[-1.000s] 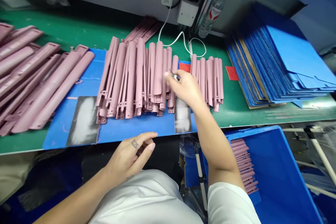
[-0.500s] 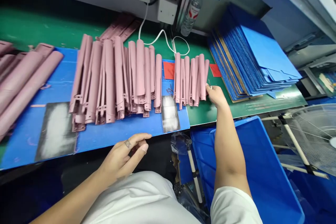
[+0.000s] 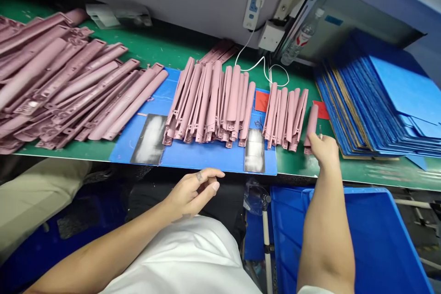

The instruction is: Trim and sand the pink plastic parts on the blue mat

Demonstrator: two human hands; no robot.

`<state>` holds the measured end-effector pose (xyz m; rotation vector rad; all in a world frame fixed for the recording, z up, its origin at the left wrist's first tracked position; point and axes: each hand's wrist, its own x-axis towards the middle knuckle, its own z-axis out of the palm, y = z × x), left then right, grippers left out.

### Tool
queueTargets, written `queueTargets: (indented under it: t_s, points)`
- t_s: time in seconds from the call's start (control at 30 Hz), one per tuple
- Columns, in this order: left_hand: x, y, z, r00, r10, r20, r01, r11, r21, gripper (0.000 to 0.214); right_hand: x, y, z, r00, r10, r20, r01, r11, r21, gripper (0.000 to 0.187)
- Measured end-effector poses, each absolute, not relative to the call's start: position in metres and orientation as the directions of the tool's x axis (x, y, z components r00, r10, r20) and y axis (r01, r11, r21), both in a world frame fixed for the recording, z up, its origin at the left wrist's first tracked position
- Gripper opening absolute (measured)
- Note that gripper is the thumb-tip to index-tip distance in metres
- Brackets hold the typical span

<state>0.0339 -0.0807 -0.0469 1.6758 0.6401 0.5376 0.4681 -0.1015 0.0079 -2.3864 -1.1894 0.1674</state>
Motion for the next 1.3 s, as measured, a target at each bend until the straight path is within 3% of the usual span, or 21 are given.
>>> queueTargets:
  t_s: [0.13, 0.23, 0.3, 0.4, 0.47, 0.57, 0.77, 0.97, 1.3]
  points:
    - [0.032, -0.081, -0.048, 0.697, 0.717, -0.002, 0.054, -0.049, 0.997, 0.034, 0.395, -0.137, 0.004, 0.791, 0.601, 0.118, 0.485, -0.496, -0.72, 0.028]
    - [0.036, -0.07, -0.04, 0.642, 0.766, -0.047, -0.097, 0.141, 0.985, 0.039, 0.305, -0.164, -0.012, 0.748, 0.661, 0.059, 0.376, -0.348, -0.859, 0.045]
    - [0.04, -0.055, -0.031, 0.542, 0.84, -0.029, -0.257, 0.198, 0.946, 0.049, 0.245, -0.173, -0.023, 0.627, 0.779, -0.019, 0.314, -0.275, -0.909, 0.054]
    - [0.042, -0.032, -0.015, 0.388, 0.922, -0.008, -0.443, 0.194, 0.875, 0.058, 0.181, -0.168, -0.031, 0.242, 0.96, -0.139, 0.044, -0.153, -0.987, 0.042]
    - [0.039, -0.021, -0.005, 0.376, 0.924, -0.067, -0.527, 0.273, 0.805, 0.053, 0.159, -0.157, -0.033, 0.058, 0.984, -0.169, -0.075, -0.164, -0.984, 0.041]
    - [0.031, -0.014, 0.004, 0.35, 0.925, -0.146, -0.637, 0.349, 0.687, 0.045, 0.145, -0.14, -0.035, -0.07, 0.986, -0.154, -0.157, -0.163, -0.974, 0.043]
    - [0.017, -0.011, 0.003, 0.287, 0.943, -0.169, -0.71, 0.327, 0.623, 0.042, 0.131, -0.127, -0.037, -0.147, 0.981, -0.123, -0.255, -0.158, -0.954, 0.031]
    - [0.011, -0.009, 0.003, 0.285, 0.939, -0.19, -0.687, 0.339, 0.643, 0.044, 0.127, -0.129, -0.038, -0.15, 0.979, -0.142, -0.3, -0.181, -0.937, 0.028]
    - [0.008, -0.012, -0.002, 0.26, 0.947, -0.191, -0.664, 0.319, 0.677, 0.046, 0.124, -0.128, -0.036, -0.149, 0.978, -0.148, -0.145, -0.169, -0.975, 0.032]
